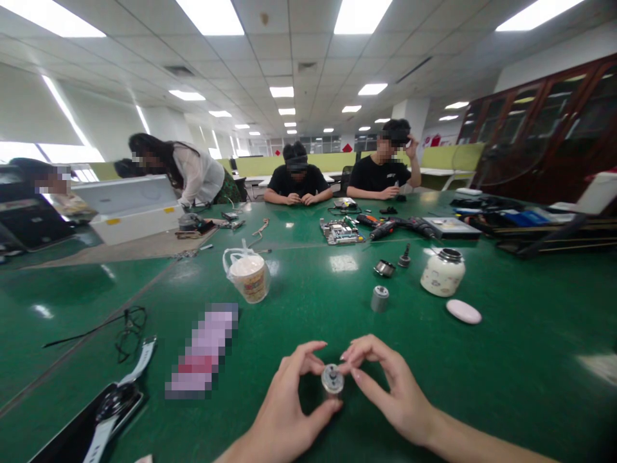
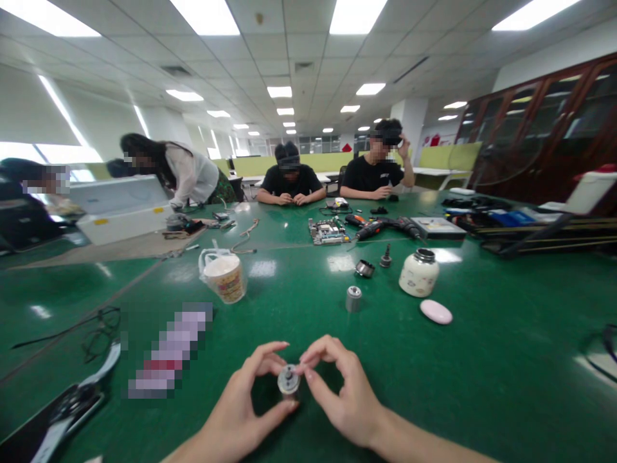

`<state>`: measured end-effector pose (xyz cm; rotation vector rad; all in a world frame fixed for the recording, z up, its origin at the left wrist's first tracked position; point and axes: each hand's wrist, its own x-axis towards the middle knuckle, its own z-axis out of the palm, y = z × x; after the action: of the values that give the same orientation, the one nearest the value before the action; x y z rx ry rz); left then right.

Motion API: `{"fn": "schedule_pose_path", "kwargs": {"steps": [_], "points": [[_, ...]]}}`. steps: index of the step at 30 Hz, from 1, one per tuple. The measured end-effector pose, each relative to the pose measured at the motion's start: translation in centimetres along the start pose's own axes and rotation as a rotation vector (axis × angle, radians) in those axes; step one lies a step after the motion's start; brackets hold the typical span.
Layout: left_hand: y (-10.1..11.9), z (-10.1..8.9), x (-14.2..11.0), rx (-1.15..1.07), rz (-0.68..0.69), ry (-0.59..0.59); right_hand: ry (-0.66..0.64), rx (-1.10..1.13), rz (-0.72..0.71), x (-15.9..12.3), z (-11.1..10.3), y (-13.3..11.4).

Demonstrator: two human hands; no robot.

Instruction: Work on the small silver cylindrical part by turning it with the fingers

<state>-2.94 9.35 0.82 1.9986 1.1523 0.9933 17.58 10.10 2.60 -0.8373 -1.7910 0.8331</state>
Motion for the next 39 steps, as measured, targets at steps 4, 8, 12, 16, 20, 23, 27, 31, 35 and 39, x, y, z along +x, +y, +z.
{"fn": "schedule_pose_path", "kwargs": {"steps": [4, 8, 12, 16, 20, 23, 27, 31, 35, 39], "points": [[0.0, 0.0, 0.0, -0.001, -0.003, 0.013, 0.02, -0.027, 0.012, 0.1, -0.1, -0.3], [-0.1, 0.2, 0.0, -0.01, 0.02, 0.038, -0.092, -0.111, -0.014, 0.4, 0.6, -1.0], [-0.5, 0.4, 0.2, 0.001, 0.032, 0.04, -0.028, -0.093, 0.046, 1.0, 1.4, -1.3], [-0.8, 0.4, 0.3, 0.023, 0.029, 0.024, 0.029, 0.065, 0.175, 2.7, 0.1, -0.9], [-0.9, 0.2, 0.2, 0.047, 0.027, 0.022, 0.132, -0.013, 0.15, 4.7, -3.0, 1.5], [-0.9, 0.2, 0.2, 0.062, 0.019, 0.005, 0.042, -0.129, 0.185, 4.9, -4.3, 4.1], [-0.8, 0.2, 0.2, 0.069, 0.021, -0.001, -0.007, -0.162, 0.168, 4.2, -4.3, 6.1], [-0.4, 0.2, 0.2, 0.08, 0.004, 0.016, -0.012, -0.179, 0.167, 4.1, -4.1, 6.0], [-0.2, 0.1, 0.1, 0.08, -0.01, 0.025, 0.005, -0.163, 0.17, 4.3, -3.4, 2.9], [-0.2, 0.1, 0.1, 0.072, -0.007, 0.024, -0.018, 0.052, 0.171, 3.8, -1.7, -1.3]]}}
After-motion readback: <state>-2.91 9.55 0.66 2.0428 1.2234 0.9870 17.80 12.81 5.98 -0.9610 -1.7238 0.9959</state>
